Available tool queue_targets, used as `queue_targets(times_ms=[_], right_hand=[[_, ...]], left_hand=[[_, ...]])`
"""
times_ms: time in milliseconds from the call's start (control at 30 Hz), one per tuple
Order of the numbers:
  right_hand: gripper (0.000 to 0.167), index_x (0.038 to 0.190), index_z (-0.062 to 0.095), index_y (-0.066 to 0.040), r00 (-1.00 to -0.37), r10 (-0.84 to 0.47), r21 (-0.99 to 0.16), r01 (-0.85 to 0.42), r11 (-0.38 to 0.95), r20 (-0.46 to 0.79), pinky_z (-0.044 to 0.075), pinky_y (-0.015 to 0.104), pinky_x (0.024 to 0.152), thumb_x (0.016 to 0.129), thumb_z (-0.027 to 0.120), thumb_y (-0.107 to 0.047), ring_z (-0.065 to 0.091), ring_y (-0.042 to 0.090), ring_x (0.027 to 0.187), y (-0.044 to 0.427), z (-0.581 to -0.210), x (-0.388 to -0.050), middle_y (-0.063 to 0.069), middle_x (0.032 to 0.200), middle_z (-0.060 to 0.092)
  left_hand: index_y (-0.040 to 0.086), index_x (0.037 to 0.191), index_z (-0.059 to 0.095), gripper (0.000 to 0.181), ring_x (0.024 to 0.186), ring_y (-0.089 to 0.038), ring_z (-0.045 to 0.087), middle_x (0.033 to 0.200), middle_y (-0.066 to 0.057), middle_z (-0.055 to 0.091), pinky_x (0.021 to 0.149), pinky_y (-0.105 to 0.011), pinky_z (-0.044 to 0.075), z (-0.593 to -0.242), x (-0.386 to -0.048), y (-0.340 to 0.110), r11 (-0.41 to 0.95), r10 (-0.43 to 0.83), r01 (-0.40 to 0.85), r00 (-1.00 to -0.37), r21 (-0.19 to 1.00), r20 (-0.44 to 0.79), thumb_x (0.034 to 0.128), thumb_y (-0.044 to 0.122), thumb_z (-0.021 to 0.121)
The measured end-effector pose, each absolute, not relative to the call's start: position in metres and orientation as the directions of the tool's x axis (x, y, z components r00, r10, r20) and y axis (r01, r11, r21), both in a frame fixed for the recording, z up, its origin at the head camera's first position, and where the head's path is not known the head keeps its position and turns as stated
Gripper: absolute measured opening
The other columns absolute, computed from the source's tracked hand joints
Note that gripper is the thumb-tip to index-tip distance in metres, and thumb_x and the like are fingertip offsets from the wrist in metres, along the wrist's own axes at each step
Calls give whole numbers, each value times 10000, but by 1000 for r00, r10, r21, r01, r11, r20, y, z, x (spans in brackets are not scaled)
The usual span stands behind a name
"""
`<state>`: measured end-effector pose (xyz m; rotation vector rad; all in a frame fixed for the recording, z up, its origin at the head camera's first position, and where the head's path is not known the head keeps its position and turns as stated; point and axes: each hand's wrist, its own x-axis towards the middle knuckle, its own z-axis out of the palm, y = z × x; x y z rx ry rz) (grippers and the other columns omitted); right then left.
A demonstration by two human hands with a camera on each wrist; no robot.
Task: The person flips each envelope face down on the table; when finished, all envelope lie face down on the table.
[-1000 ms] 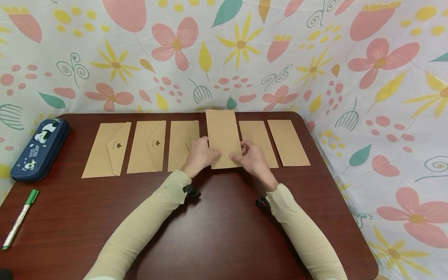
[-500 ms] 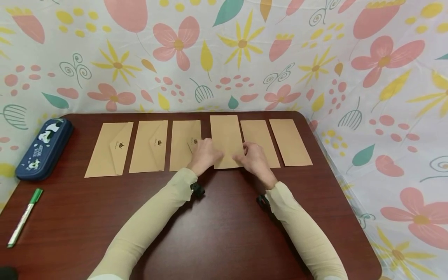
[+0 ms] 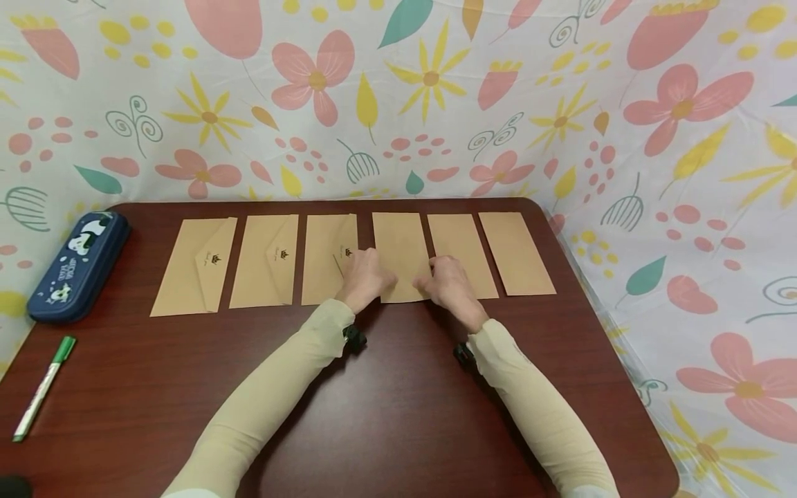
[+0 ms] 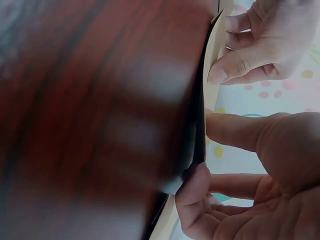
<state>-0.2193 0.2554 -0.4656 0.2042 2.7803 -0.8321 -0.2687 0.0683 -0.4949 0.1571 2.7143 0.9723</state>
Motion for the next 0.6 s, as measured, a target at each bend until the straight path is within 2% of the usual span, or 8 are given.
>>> queue_targets(times_ms=[67, 100, 200, 333, 533, 600], right_hand=[[441, 1292, 715, 48, -974, 46, -510, 156, 846, -220, 603, 434, 1005, 974, 784, -249, 691, 355, 1199, 259, -474, -224, 232, 1321, 710], [345, 1180, 741, 35, -979, 37, -505, 135, 852, -199, 602, 394, 910, 967, 785, -233, 688, 325, 1074, 259, -472, -222, 201, 1194, 719], [243, 924, 693, -2, -985, 17, -475, 99, 875, -174, 509, 370, 744, 966, 792, -220, 560, 276, 869, 254, -462, -215, 129, 972, 615], [265, 917, 678, 10, -981, 20, -452, 106, 886, -191, 519, 404, 828, 983, 794, -219, 568, 299, 954, 247, -449, -207, 160, 1042, 629], [340, 782, 587, -12, -986, 9, -430, 79, 899, -164, 476, 410, 764, 994, 779, -193, 530, 276, 879, 245, -448, -205, 116, 905, 553], [295, 840, 637, 25, -987, -1, -428, 68, 901, -159, 494, 429, 805, 1002, 771, -182, 556, 299, 927, 244, -448, -204, 147, 931, 585]], left_hand=[[183, 557, 411, 396, 517, -112, 310, 575, 55, 338, 433, -254, 278, -493, -268, 69, 776, 191, 26, -962, 630, -195, 772, 73, 726], [183, 556, 417, 395, 522, -115, 317, 580, 55, 346, 436, -254, 282, -493, -268, 70, 783, 191, 33, -963, 621, -191, 769, 76, 731], [186, 555, 431, 393, 539, -126, 344, 596, 54, 371, 442, -258, 296, -495, -269, 71, 803, 198, 61, -966, 592, -169, 766, 96, 751], [179, 558, 458, 403, 558, -141, 381, 611, 46, 402, 453, -267, 323, -495, -270, 71, 812, 215, 89, -965, 577, -153, 790, 122, 783], [151, 568, 542, 335, 558, -160, 457, 617, 14, 499, 454, -278, 364, -496, -272, 71, 814, 229, 96, -960, 572, -164, 799, 131, 785], [135, 575, 585, 307, 539, -166, 502, 610, -2, 553, 442, -276, 384, -498, -273, 71, 816, 229, 97, -959, 570, -165, 804, 139, 790]])
